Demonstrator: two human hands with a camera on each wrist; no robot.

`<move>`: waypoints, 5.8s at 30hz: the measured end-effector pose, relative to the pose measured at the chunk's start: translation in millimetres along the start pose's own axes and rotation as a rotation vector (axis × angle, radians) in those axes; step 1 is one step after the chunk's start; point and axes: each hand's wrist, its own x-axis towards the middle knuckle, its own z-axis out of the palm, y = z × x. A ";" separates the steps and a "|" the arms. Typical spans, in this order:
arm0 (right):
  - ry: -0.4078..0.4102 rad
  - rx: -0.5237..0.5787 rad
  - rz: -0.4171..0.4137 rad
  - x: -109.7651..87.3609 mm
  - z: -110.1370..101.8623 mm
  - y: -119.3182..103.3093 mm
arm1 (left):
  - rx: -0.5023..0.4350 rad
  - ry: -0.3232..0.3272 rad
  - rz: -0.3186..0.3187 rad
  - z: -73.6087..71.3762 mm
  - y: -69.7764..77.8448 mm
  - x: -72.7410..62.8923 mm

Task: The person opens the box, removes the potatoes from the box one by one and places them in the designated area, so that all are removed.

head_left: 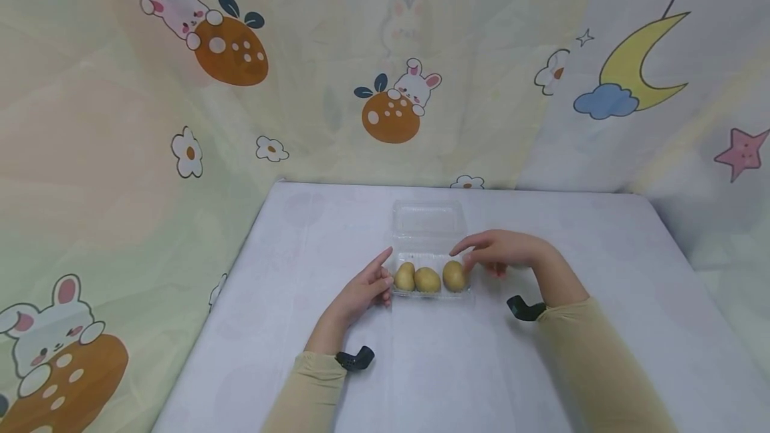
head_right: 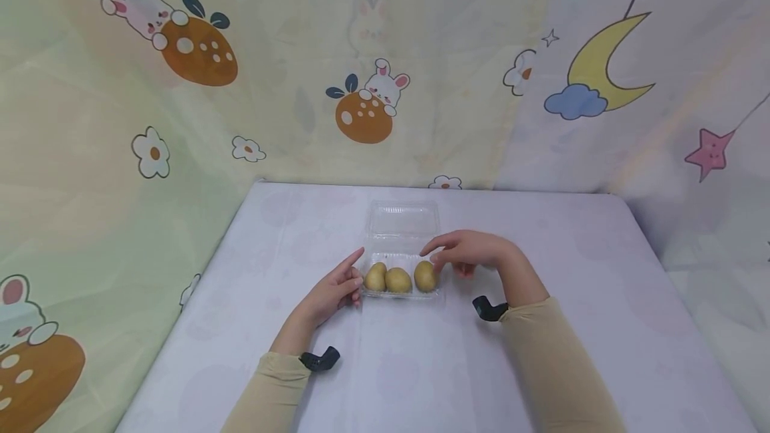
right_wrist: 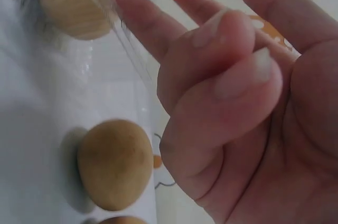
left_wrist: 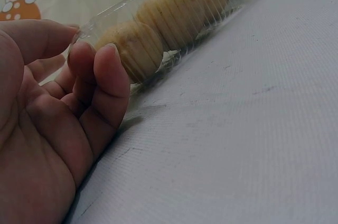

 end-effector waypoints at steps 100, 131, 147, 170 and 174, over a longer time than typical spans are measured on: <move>0.086 -0.107 0.176 67.7 35.0 -36.1 | -0.020 0.001 -0.026 0.3 2.6 -0.3; 0.227 -0.112 0.105 54.1 37.4 -37.0 | -0.027 0.002 -0.013 0.4 1.6 -1.0; 0.334 0.003 0.037 11.4 23.6 -15.8 | -0.018 0.012 -0.015 1.1 2.3 -1.3; 0.456 0.093 0.052 -32.1 30.7 30.1 | -0.004 0.010 -0.009 -0.3 -0.2 -0.1; 0.466 0.104 0.033 -37.1 32.4 37.8 | -0.002 0.015 -0.010 -0.8 -0.5 0.0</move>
